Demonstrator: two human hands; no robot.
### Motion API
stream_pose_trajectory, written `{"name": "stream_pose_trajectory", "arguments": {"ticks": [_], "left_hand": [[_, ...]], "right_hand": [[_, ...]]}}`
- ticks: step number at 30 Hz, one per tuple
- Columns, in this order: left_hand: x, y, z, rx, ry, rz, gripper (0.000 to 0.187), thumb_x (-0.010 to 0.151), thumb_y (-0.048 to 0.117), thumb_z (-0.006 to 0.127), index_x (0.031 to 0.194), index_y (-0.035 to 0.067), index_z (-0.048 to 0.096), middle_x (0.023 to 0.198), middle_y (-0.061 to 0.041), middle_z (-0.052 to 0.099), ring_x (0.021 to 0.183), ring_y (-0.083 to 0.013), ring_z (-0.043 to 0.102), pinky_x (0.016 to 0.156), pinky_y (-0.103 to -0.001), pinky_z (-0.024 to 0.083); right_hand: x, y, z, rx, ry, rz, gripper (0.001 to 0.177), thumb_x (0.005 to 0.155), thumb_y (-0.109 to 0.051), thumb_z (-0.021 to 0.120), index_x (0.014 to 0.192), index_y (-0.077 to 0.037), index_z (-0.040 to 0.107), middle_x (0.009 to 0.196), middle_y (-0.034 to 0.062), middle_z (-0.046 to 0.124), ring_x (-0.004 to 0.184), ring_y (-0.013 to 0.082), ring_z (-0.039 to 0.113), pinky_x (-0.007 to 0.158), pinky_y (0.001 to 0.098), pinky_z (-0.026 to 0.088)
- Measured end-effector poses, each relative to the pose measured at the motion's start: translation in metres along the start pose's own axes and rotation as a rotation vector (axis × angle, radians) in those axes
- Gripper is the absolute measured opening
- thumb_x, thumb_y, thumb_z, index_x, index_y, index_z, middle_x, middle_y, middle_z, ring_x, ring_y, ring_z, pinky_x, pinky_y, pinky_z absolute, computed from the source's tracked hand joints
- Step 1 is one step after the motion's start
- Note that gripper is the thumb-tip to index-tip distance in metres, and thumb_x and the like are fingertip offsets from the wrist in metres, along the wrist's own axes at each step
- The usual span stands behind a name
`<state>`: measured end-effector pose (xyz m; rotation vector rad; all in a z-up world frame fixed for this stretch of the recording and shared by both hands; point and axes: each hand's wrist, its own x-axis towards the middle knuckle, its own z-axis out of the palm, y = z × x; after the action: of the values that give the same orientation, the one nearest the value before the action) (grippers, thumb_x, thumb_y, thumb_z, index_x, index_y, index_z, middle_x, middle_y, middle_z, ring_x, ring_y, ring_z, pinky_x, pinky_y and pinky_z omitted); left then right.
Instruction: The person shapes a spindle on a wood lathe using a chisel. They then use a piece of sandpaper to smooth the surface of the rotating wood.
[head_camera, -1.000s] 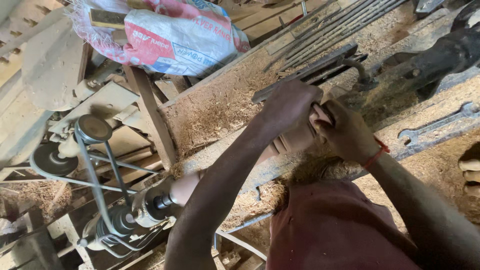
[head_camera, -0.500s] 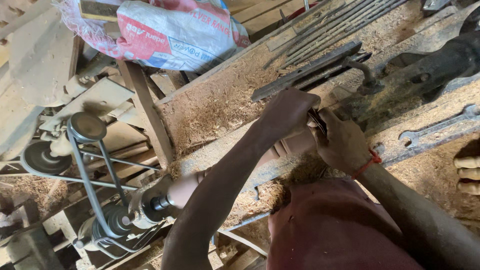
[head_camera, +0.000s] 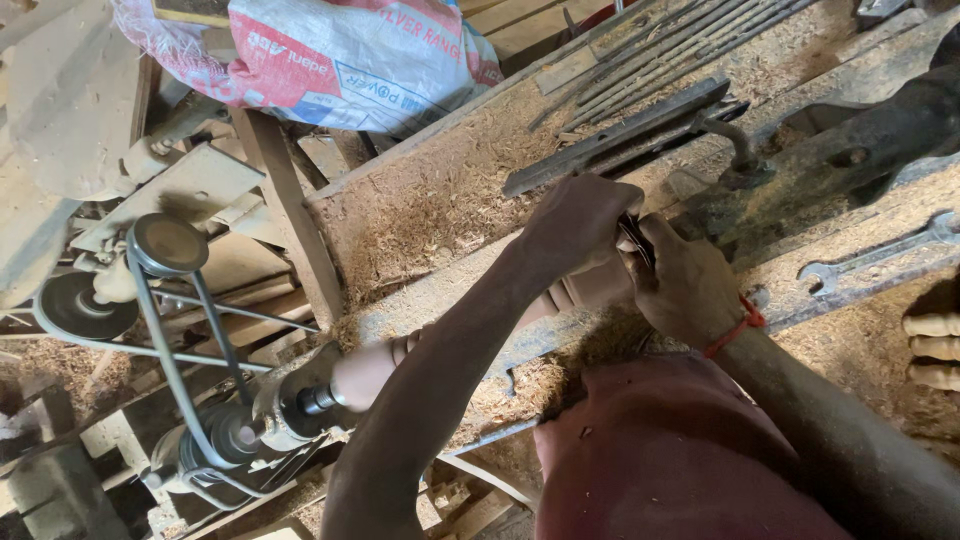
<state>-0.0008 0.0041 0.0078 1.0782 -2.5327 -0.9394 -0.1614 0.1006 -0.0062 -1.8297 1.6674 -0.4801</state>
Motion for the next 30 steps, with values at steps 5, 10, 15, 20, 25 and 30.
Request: {"name": "stream_pose_trajectory", "arguments": {"ticks": [5, 10, 15, 20, 25, 30], "left_hand": [[0.0, -0.002, -0.001, 0.026, 0.004, -0.02, 0.023, 0.073, -0.01, 0.075, 0.092, 0.003, 0.072, 0.074, -0.012, 0.073, 0.07, -0.0229, 0.075, 0.064, -0.043, 0.058], [-0.002, -0.001, -0.004, 0.02, 0.086, 0.052, 0.025, 0.065, -0.006, 0.08, 0.086, 0.004, 0.071, 0.074, -0.013, 0.072, 0.072, -0.0296, 0.074, 0.064, -0.047, 0.056], [-0.003, -0.001, -0.005, 0.015, 0.047, -0.031, 0.02, 0.068, -0.006, 0.08, 0.083, 0.004, 0.071, 0.075, -0.014, 0.072, 0.075, -0.0327, 0.073, 0.064, -0.05, 0.054], [-0.002, -0.011, 0.001, 0.034, 0.117, 0.097, 0.02, 0.068, -0.009, 0.075, 0.082, 0.005, 0.07, 0.076, -0.014, 0.071, 0.072, -0.0318, 0.072, 0.068, -0.049, 0.055], [0.008, -0.017, 0.01, 0.099, 0.223, 0.202, 0.016, 0.083, -0.009, 0.07, 0.086, 0.006, 0.071, 0.079, -0.012, 0.073, 0.072, -0.0259, 0.071, 0.066, -0.045, 0.057], [0.018, -0.015, 0.016, 0.214, 0.072, 0.103, 0.017, 0.084, -0.009, 0.068, 0.09, 0.006, 0.074, 0.077, -0.01, 0.074, 0.065, -0.0173, 0.072, 0.061, -0.038, 0.06]], "right_hand": [[0.001, -0.004, 0.0, -0.024, 0.072, -0.061, 0.035, 0.094, -0.012, 0.064, 0.126, -0.004, 0.055, 0.059, 0.0129, 0.063, 0.043, 0.028, 0.062, 0.041, 0.0428, 0.046], [0.002, -0.008, -0.003, -0.033, 0.045, -0.005, 0.035, 0.094, -0.013, 0.064, 0.127, -0.006, 0.054, 0.064, 0.0171, 0.066, 0.049, 0.0365, 0.064, 0.047, 0.0501, 0.048], [0.001, -0.012, -0.005, -0.051, 0.063, 0.009, 0.037, 0.093, -0.015, 0.063, 0.128, -0.01, 0.054, 0.063, 0.0199, 0.067, 0.056, 0.0417, 0.067, 0.054, 0.054, 0.051], [0.006, -0.009, -0.007, -0.05, 0.048, -0.005, 0.036, 0.089, -0.016, 0.067, 0.123, -0.009, 0.059, 0.07, 0.0202, 0.069, 0.059, 0.0404, 0.069, 0.055, 0.0521, 0.052], [0.014, 0.002, -0.024, 0.241, -0.079, 0.117, 0.02, 0.098, -0.023, 0.064, 0.109, -0.006, 0.062, 0.077, 0.0135, 0.072, 0.062, 0.0244, 0.073, 0.058, 0.0411, 0.058], [0.007, 0.005, -0.025, 0.386, -0.083, 0.103, 0.017, 0.096, -0.016, 0.062, 0.108, -0.004, 0.061, 0.084, 0.0117, 0.071, 0.065, 0.02, 0.072, 0.058, 0.0377, 0.06]]}}
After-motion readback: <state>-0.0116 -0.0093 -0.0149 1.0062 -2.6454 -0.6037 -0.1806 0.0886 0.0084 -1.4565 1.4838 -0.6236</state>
